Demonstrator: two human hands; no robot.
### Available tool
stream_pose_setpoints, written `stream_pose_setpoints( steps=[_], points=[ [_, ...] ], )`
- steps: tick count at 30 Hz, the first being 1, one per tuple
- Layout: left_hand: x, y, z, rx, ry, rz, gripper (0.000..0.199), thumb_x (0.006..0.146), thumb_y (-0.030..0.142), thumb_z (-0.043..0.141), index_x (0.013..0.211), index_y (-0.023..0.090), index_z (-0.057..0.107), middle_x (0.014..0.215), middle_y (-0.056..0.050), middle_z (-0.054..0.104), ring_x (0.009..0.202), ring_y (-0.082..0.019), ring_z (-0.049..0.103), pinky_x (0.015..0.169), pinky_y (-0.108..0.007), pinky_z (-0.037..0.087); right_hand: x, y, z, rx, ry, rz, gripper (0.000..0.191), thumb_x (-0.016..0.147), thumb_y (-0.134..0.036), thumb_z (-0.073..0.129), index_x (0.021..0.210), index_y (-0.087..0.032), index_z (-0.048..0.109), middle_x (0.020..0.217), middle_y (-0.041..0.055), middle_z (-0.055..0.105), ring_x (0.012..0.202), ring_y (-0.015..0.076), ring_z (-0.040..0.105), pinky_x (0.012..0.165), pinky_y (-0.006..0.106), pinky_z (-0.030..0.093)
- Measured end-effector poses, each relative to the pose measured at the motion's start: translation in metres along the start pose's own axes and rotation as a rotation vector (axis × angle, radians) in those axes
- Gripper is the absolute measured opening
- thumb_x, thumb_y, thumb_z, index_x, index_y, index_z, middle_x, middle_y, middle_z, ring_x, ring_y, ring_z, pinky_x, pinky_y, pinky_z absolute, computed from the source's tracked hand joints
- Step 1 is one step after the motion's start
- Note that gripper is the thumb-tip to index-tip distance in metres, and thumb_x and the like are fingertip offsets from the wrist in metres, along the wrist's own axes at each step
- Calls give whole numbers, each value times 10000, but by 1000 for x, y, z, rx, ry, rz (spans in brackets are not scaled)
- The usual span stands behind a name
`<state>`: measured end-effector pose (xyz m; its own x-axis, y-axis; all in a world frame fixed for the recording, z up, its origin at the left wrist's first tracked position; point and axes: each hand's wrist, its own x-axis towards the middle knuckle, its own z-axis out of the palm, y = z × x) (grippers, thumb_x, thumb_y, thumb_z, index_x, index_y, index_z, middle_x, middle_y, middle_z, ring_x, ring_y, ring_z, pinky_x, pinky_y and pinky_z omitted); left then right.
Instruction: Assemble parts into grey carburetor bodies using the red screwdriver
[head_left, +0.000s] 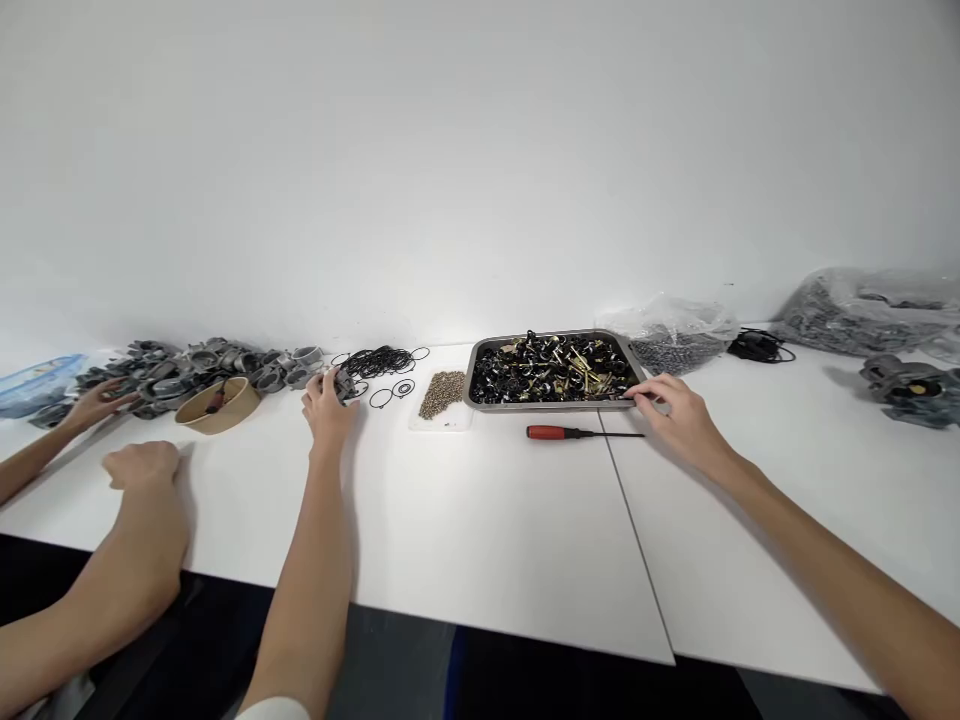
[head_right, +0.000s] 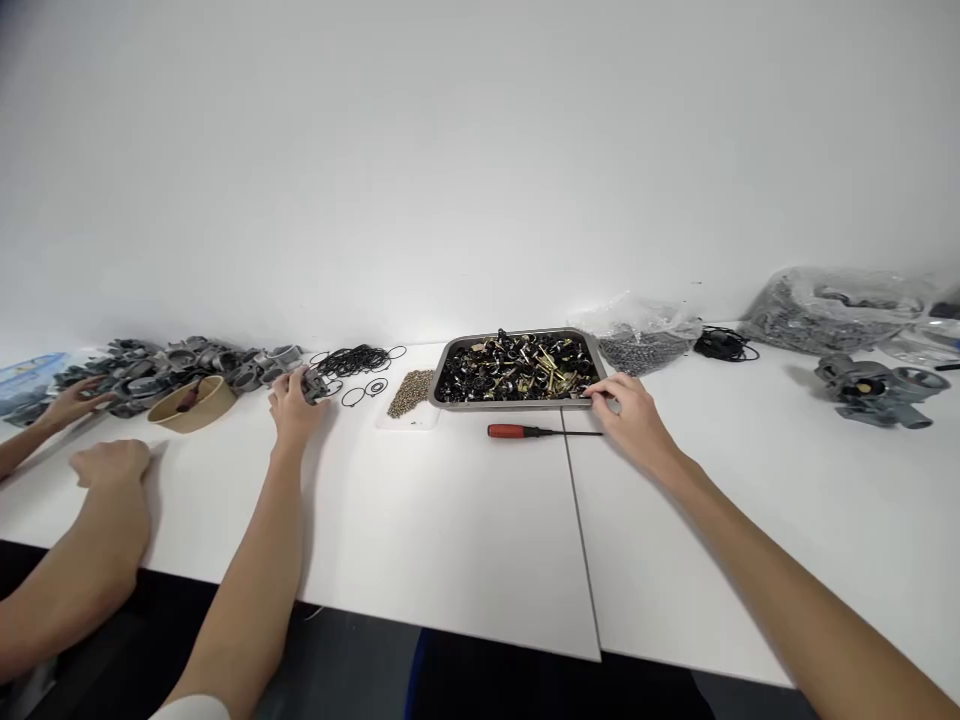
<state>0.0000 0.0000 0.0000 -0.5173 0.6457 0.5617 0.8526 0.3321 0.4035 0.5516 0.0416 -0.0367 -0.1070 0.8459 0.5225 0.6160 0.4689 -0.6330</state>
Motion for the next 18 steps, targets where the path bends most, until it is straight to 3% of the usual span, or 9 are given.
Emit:
stream_pose_setpoints(
  steps=[4, 10, 18],
  points=[
    [-1, -4, 8, 14, 20, -42, 679, 724, 182, 648, 1377, 227, 466, 1418, -151, 396, 1280, -406, 397, 1067, -587, 394, 0, -4, -2, -4, -29, 25, 249, 844, -334, 483, 856, -223, 706, 963, 77, 648, 978, 271, 589, 900, 426, 450],
    [-1, -5, 12, 3, 95, -157, 729, 675, 217, 733, 1345, 221, 446, 1430, -160, 344, 1260, -420, 411, 1055, -599, 413, 0, -8, -4, -13, -52, 54, 267, 848, -338, 473, 875, -216, 709, 995, 77, 642, 984, 270, 592, 877, 420, 457],
    [-3, -19, 12, -84, 267, -376, 765, 700, 154, 724, 1349, 96, 323, 1375, -228, 307, 1255, -385, 425, 1108, -593, 365, 1, -6, -4, -12, -61, 42, 259, 850, -332, 473, 868, -215, 704, 987, 79, 648, 980, 269, 596, 876, 416, 454]
  ],
)
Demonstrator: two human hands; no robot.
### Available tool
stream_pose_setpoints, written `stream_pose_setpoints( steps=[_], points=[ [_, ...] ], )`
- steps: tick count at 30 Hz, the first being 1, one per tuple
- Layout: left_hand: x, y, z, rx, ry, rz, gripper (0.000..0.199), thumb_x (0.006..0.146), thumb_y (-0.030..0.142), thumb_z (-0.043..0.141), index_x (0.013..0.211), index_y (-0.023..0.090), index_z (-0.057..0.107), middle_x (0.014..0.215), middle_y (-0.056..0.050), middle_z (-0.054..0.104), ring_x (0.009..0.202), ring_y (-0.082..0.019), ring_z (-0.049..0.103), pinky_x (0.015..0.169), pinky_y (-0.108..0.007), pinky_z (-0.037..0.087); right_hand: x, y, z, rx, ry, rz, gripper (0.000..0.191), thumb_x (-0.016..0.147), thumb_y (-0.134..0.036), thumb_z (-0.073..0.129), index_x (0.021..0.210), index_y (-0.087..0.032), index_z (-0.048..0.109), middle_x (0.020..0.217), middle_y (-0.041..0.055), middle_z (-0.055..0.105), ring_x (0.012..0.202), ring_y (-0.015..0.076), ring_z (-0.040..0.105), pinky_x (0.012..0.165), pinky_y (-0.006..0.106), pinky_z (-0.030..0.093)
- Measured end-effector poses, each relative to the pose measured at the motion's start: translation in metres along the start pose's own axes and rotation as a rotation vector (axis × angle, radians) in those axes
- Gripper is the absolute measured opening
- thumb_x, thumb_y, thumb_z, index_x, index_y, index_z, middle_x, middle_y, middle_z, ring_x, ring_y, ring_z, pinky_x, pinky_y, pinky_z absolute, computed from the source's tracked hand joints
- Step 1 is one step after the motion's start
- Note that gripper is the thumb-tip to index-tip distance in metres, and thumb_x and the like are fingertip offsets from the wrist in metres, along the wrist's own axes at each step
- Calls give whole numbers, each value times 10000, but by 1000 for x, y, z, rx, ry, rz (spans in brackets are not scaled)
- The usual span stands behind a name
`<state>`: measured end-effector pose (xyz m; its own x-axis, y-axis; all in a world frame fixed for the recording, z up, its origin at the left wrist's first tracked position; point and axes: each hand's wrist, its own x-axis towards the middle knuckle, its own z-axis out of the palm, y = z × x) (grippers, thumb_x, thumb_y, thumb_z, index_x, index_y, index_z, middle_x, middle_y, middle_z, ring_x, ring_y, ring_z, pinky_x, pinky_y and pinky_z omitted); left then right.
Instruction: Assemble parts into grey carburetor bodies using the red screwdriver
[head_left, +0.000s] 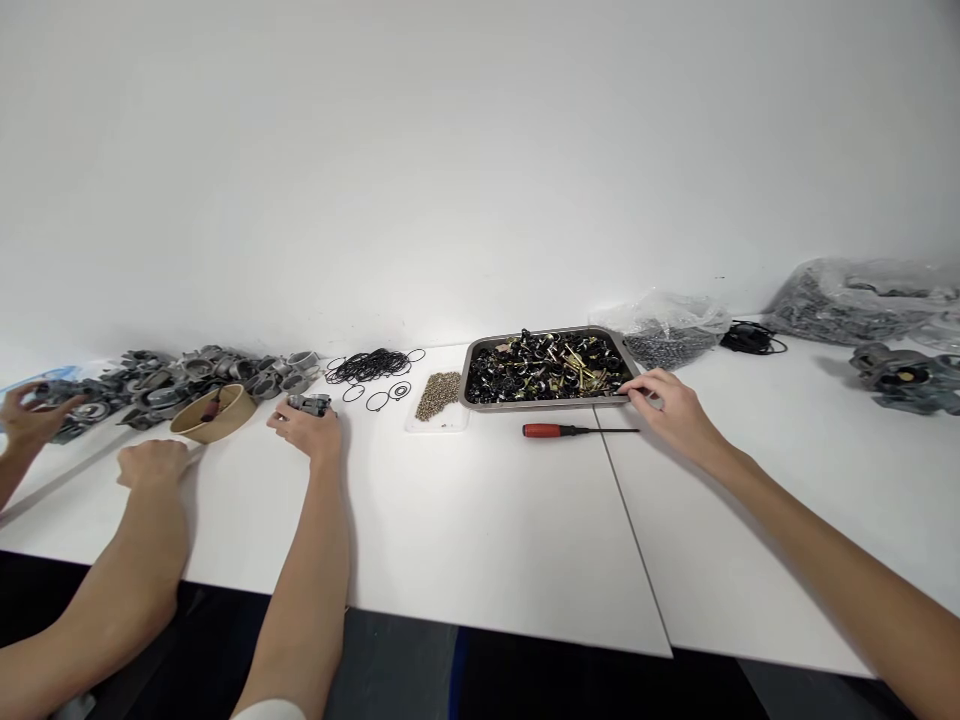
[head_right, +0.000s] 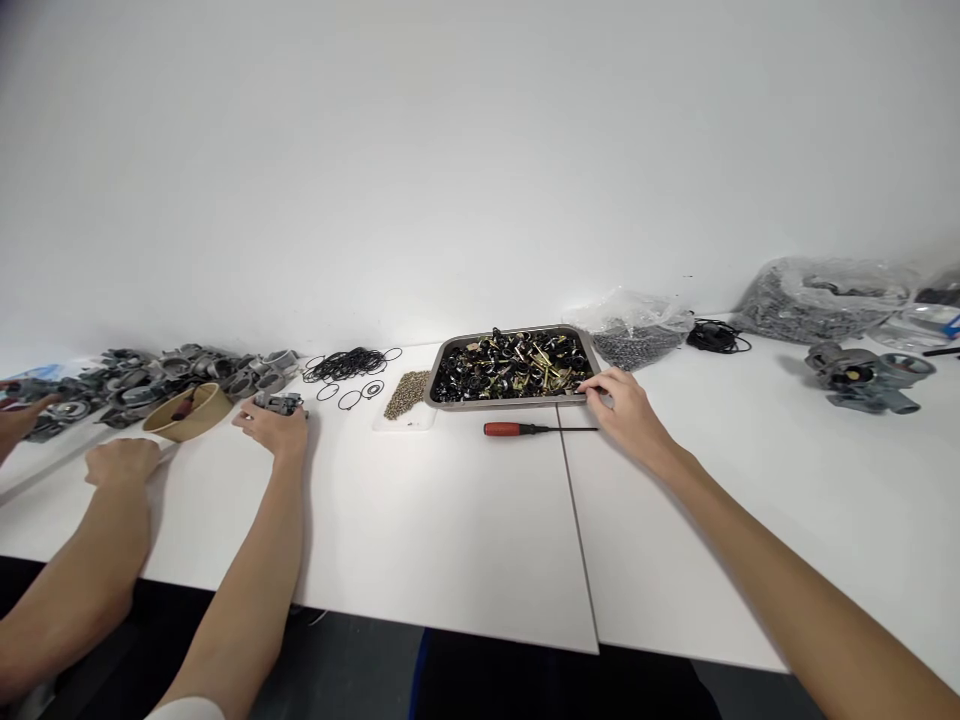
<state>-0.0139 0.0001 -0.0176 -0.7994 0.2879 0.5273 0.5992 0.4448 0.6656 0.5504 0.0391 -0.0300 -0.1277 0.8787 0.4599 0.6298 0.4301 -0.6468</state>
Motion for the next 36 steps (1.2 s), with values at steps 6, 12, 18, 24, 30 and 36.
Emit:
stream_pose_setpoints(
  steps=[6, 12, 18, 24, 30, 36],
  points=[
    [-2, 8, -7, -139, 10, -22, 743, 651, 106, 744, 1302, 93, 386, 1343, -213, 345, 1241, -372, 457, 1100, -585, 376, -1, 0, -1, 20, -7, 9, 266, 857, -337, 473, 880, -213, 707, 1005, 79, 640, 978, 267, 592, 882, 417, 447],
    [-19, 68, -22, -410, -112, 110, 765, 598, 142, 788, 1277, 156, 435, 1353, -161, 396, 1249, -297, 479, 1129, -502, 393, 0, 1, 0, 40, 3, -22, 251, 865, -322, 480, 866, -203, 701, 982, 79, 640, 988, 267, 588, 896, 417, 436],
    [-84, 135, -45, -737, -797, 284, 736, 507, 316, 896, 1154, 190, 568, 1098, -92, 655, 978, -259, 665, 815, -397, 601, 0, -2, -1, 39, 9, -15, 246, 881, -311, 482, 879, -205, 703, 990, 74, 639, 982, 255, 591, 894, 402, 439],
    [-196, 161, -66, -1025, -1713, 320, 745, 526, 127, 900, 1181, 197, 552, 1233, -122, 623, 1063, -257, 648, 877, -353, 562, 0, -3, -1, 33, 17, -18, 233, 885, -293, 478, 872, -207, 694, 972, 69, 636, 978, 246, 591, 911, 399, 433],
    [-239, 159, -75, -937, -1995, 313, 781, 520, 130, 911, 1210, 208, 555, 1297, -126, 587, 1132, -250, 597, 933, -339, 516, 1, -3, -1, 25, 15, -26, 235, 890, -284, 474, 874, -203, 694, 968, 72, 637, 965, 243, 591, 887, 390, 440],
    [-215, 156, -57, -664, -1671, 574, 659, 659, 271, 844, 1232, 253, 519, 1233, -83, 589, 1104, -225, 575, 925, -356, 516, 2, -3, -3, 26, 1, -33, 236, 896, -294, 482, 889, -197, 697, 981, 78, 635, 967, 244, 588, 872, 384, 445]
  ],
)
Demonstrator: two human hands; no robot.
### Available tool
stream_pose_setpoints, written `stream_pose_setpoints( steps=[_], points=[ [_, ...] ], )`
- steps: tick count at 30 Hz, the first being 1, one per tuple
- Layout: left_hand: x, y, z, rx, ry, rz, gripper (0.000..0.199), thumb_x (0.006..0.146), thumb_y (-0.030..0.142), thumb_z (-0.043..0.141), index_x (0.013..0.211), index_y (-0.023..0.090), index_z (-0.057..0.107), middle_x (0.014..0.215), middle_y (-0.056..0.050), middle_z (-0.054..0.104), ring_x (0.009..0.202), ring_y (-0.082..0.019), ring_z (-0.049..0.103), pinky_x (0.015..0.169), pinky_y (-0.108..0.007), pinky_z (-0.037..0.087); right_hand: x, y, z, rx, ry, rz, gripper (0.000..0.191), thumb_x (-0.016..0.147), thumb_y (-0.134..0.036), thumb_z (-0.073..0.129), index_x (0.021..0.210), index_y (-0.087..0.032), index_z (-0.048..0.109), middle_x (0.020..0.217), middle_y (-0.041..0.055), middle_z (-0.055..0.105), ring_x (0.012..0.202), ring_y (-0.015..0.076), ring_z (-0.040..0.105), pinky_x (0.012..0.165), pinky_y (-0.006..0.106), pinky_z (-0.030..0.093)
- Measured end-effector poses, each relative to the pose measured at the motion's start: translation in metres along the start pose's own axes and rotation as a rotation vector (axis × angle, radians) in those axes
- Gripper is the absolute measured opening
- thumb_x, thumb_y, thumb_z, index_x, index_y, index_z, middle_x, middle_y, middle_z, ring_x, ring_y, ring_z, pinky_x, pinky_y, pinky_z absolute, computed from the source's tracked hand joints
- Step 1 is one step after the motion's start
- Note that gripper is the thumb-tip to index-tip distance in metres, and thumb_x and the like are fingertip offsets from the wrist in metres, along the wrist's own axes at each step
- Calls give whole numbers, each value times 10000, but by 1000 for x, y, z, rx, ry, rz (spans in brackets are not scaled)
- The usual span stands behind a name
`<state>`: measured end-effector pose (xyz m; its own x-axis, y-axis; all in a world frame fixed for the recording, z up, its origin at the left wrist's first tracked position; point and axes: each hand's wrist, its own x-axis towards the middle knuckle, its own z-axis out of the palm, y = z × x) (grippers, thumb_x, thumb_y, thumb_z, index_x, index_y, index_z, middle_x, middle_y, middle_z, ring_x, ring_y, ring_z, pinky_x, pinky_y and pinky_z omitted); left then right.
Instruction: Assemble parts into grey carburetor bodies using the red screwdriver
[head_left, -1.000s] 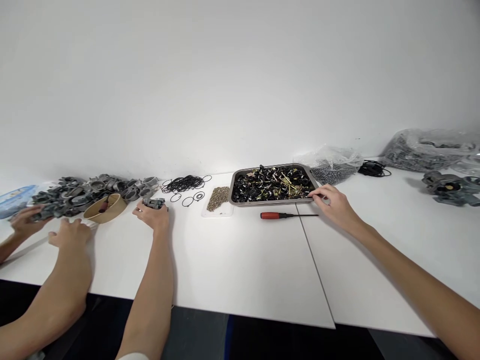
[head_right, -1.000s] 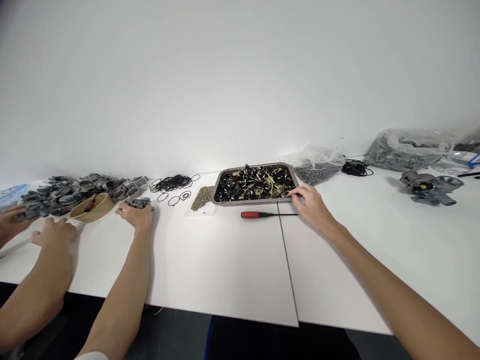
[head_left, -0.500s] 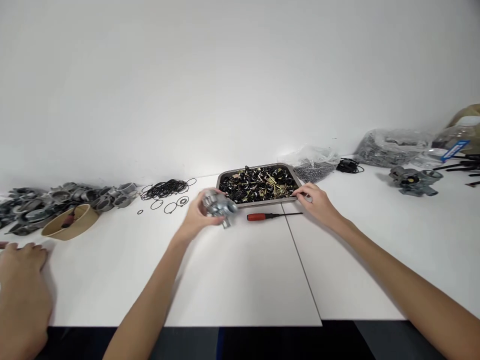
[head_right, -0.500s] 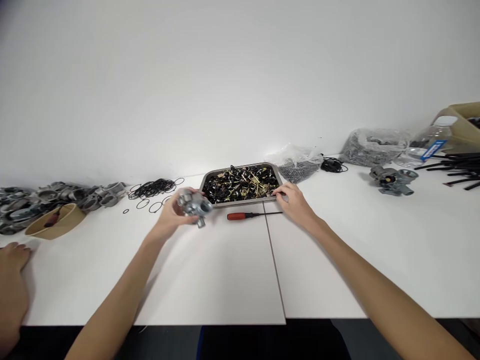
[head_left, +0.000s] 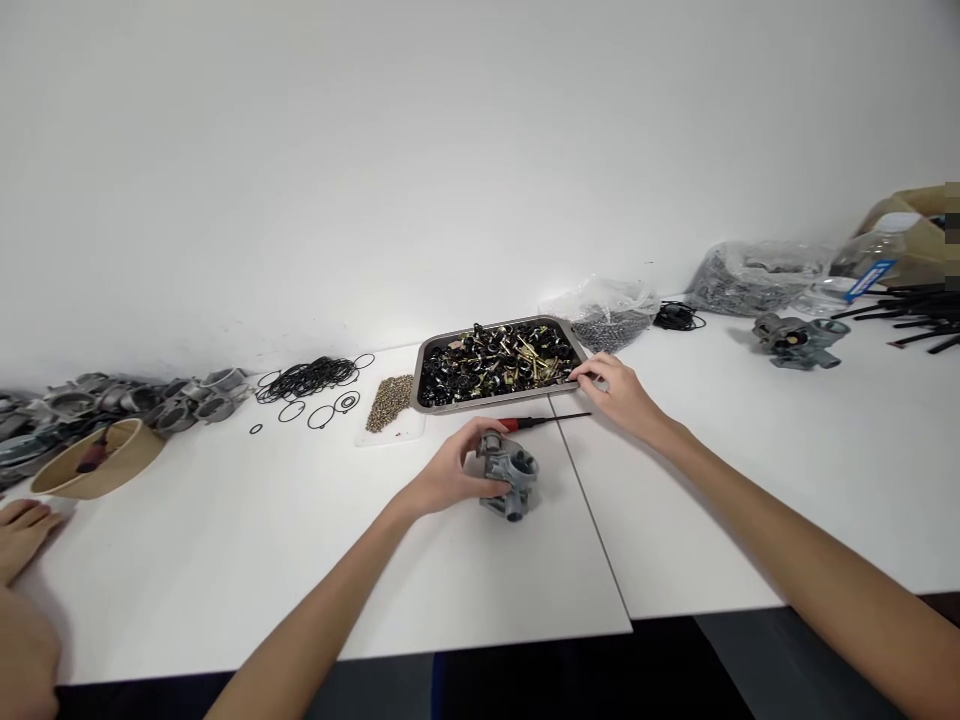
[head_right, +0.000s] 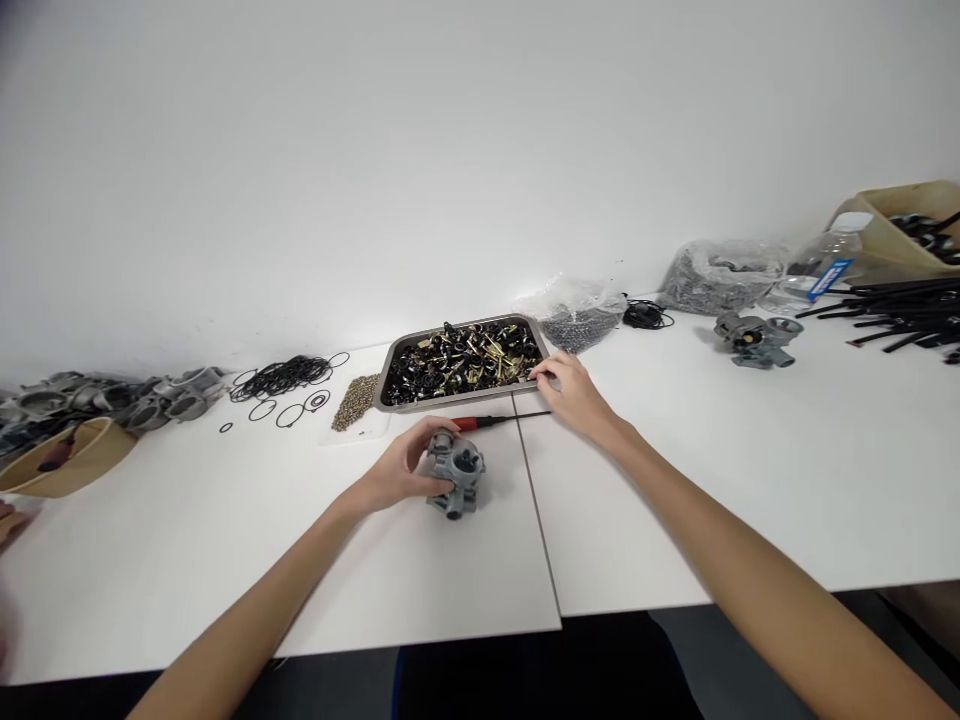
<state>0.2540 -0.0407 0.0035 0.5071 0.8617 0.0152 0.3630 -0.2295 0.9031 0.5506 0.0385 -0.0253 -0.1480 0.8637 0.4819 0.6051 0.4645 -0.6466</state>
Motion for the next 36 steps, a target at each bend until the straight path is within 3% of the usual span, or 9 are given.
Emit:
stream_pose_setpoints(
  steps=[5, 10, 13, 17, 22, 25, 28, 36],
  points=[
    [-2, -6, -11, 252, 98, -5, 618, 721, 361, 789, 1252, 265, 489, 1232, -76, 555, 1079, -246, 531, 942, -408, 466, -1, -2, 2, -3, 3, 5, 244, 897, -292, 467, 885, -199, 692, 989, 78, 636, 959, 241, 595, 877, 387, 450],
    [-5, -2, -11, 361, 68, 21, 616, 786, 430, 730, 1316, 291, 448, 1304, -75, 525, 1174, -268, 502, 987, -423, 441, -2, -7, 5, -61, 41, 11, 238, 890, -278, 451, 895, -196, 674, 973, 90, 633, 1007, 275, 554, 972, 462, 393],
    [-6, -1, -16, 371, 33, 58, 625, 806, 485, 704, 1339, 290, 444, 1300, -79, 534, 1153, -249, 527, 976, -394, 460, 12, -18, 2, -109, 43, -19, 232, 886, -263, 454, 931, -172, 662, 987, 121, 628, 1031, 306, 511, 1001, 527, 342],
    [-5, -6, -23, 392, 171, 175, 331, 962, 409, 479, 1250, 254, 531, 1205, -74, 596, 1047, -184, 577, 907, -329, 489, 53, -49, 2, -88, -114, -141, 188, 894, -230, 485, 948, -168, 655, 1004, 101, 643, 981, 245, 560, 909, 407, 432],
    [-3, -15, -29, 513, 261, 252, 234, 970, 309, 475, 1169, 232, 571, 1144, -77, 601, 1040, -177, 571, 934, -336, 466, 89, -81, 31, -59, -411, -268, 114, 847, -183, 595, 934, -186, 669, 939, 46, 647, 804, 161, 597, 718, 270, 460],
    [-2, -22, -32, 555, 268, 269, 224, 969, 283, 473, 1163, 233, 572, 1127, -72, 606, 1000, -163, 582, 896, -313, 478, 88, -81, 56, -100, -516, -291, 145, 789, -74, 616, 877, -176, 672, 964, 56, 618, 759, 153, 584, 668, 262, 438],
    [-1, -28, -34, 574, 271, 281, 222, 964, 271, 478, 1157, 228, 578, 1096, -70, 618, 932, -151, 596, 839, -295, 490, 81, -73, 70, -141, -530, -315, 205, 796, -7, 566, 882, -164, 664, 1049, 78, 573, 804, 159, 574, 691, 267, 426],
    [1, -33, -36, 593, 307, 317, 188, 951, 244, 482, 1080, 208, 613, 1060, -72, 640, 912, -152, 607, 794, -278, 490, 81, -62, 62, -193, -471, -334, 167, 868, -77, 566, 913, -158, 705, 1020, 93, 627, 926, 223, 578, 834, 342, 407]
  ],
)
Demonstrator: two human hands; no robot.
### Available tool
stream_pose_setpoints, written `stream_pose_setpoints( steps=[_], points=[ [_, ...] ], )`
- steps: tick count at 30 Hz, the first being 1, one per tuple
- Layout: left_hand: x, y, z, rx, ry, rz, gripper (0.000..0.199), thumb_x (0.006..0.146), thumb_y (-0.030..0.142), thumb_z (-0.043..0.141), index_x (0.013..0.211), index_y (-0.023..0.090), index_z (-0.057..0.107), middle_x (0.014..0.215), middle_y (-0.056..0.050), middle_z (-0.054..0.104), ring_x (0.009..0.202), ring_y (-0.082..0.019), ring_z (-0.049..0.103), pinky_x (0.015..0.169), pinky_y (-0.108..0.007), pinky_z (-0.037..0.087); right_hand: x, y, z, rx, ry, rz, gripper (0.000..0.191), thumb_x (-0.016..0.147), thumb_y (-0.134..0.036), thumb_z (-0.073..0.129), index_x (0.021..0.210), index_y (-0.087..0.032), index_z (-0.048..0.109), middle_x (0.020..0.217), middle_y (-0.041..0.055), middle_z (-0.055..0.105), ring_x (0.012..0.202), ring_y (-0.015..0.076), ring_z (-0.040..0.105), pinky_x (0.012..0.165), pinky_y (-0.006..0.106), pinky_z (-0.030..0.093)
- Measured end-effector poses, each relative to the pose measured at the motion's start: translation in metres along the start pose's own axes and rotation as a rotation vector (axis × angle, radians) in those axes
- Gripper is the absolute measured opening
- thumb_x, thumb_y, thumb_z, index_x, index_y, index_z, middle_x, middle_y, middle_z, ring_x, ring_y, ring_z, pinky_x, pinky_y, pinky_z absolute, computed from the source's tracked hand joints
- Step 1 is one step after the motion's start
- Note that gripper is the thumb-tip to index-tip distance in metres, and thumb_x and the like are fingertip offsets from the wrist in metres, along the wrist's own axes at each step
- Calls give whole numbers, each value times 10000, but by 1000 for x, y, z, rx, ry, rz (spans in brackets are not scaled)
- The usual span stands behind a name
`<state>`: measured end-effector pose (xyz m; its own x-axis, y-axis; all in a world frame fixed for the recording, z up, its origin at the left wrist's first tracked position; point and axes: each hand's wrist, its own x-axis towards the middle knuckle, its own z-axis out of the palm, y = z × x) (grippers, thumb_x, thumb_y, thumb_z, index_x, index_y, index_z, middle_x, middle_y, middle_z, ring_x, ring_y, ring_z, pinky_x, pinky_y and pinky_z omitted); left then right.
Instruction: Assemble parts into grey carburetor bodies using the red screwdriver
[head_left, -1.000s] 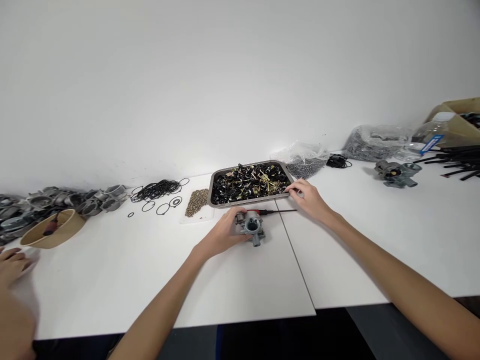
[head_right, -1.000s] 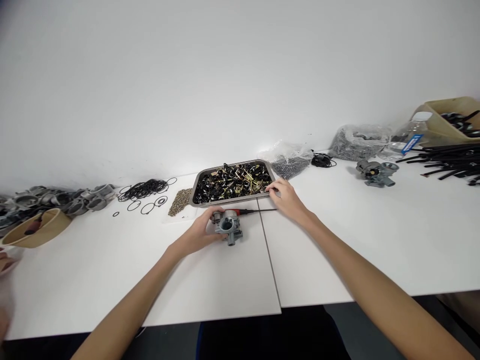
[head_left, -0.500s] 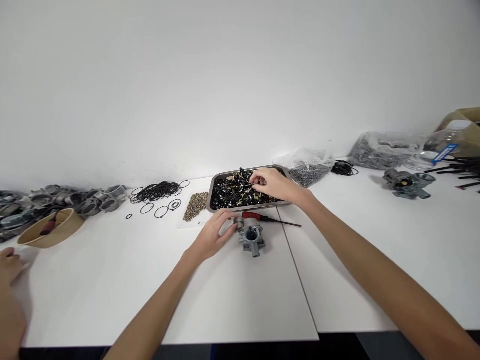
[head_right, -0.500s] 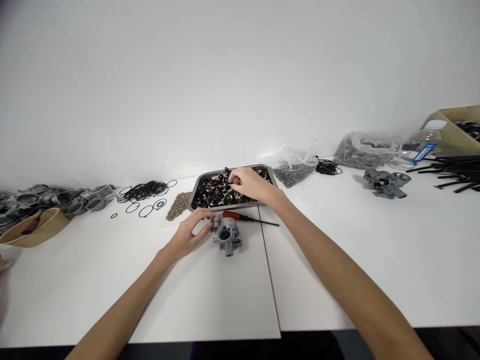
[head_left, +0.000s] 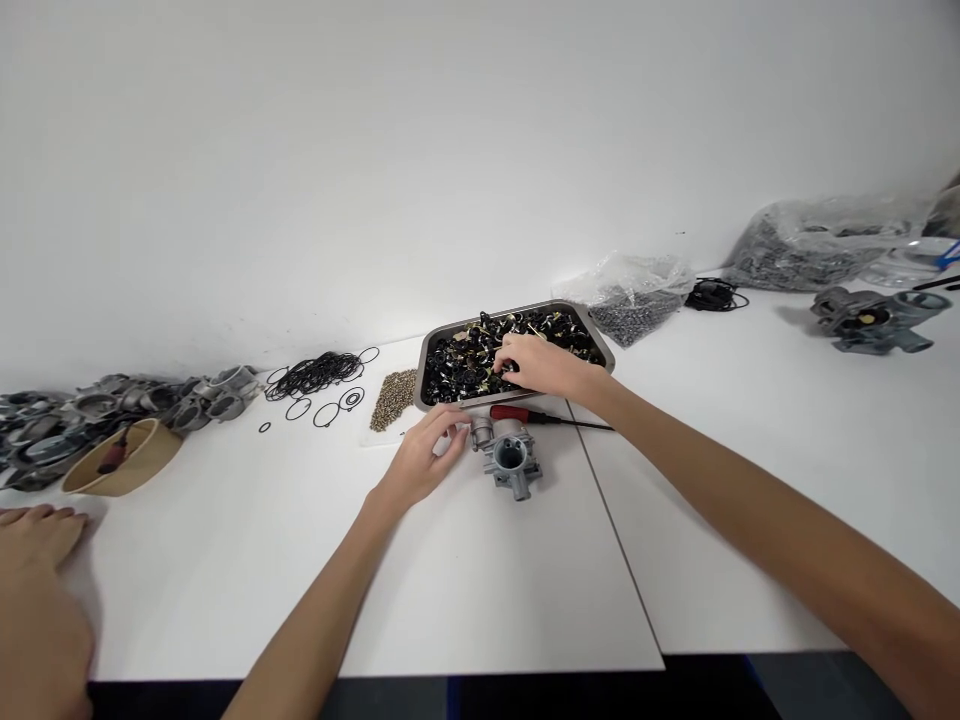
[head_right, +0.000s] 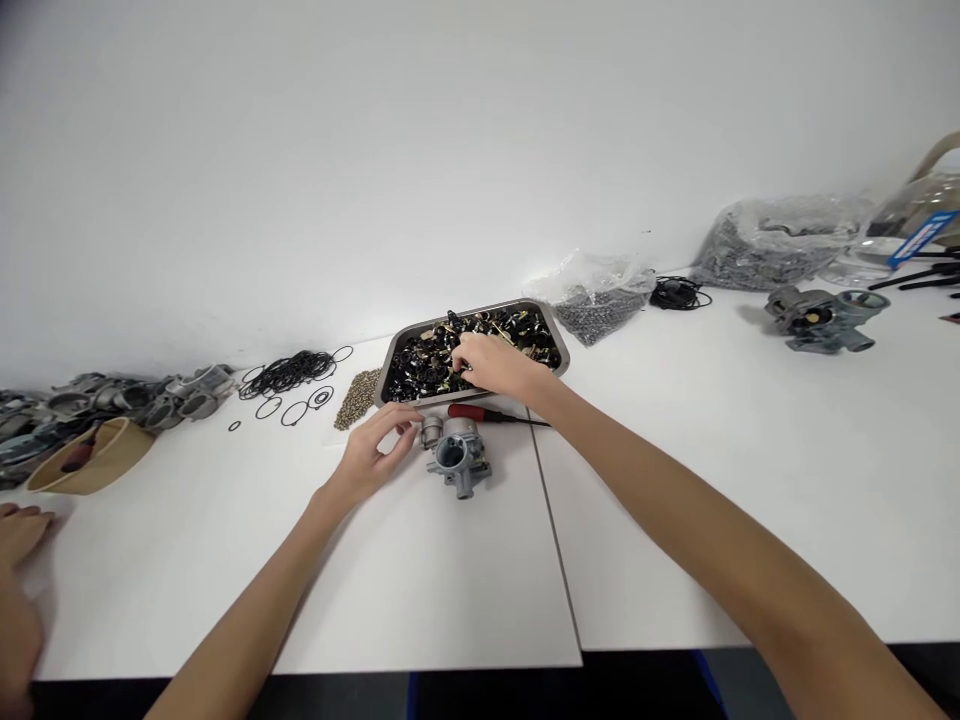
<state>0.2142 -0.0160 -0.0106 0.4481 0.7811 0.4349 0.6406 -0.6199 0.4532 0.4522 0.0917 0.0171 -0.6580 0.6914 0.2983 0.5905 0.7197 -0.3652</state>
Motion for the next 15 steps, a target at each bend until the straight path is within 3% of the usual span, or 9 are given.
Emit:
stream_pose_setpoints(
  steps=[6, 10, 15],
  points=[
    [0, -3, 0, 13, 0, 1, 171, 940, 221, 490, 1035, 208, 632, 1017, -57, 652, 863, -139, 608, 726, -253, 474, 1, -5, -11, -13, 20, -32, 206, 850, -35, 554, 773, -156, 702, 861, 70, 680, 908, 236, 580, 931, 411, 360],
    [0, -5, 0, -12, 4, -33, 190, 938, 233, 487, 1031, 205, 650, 1019, -68, 655, 843, -141, 606, 707, -258, 473, 1, -2, -21, 12, 26, -49, 230, 837, -4, 520, 740, -149, 670, 858, 73, 663, 867, 208, 573, 827, 344, 399],
    [1, -3, -1, -101, 39, -119, 183, 925, 257, 517, 994, 207, 679, 1016, -68, 662, 867, -150, 608, 722, -267, 479, -1, -6, -40, 141, 95, -31, 172, 887, -75, 512, 840, -153, 658, 934, 62, 649, 809, 158, 575, 718, 285, 418]
  ],
)
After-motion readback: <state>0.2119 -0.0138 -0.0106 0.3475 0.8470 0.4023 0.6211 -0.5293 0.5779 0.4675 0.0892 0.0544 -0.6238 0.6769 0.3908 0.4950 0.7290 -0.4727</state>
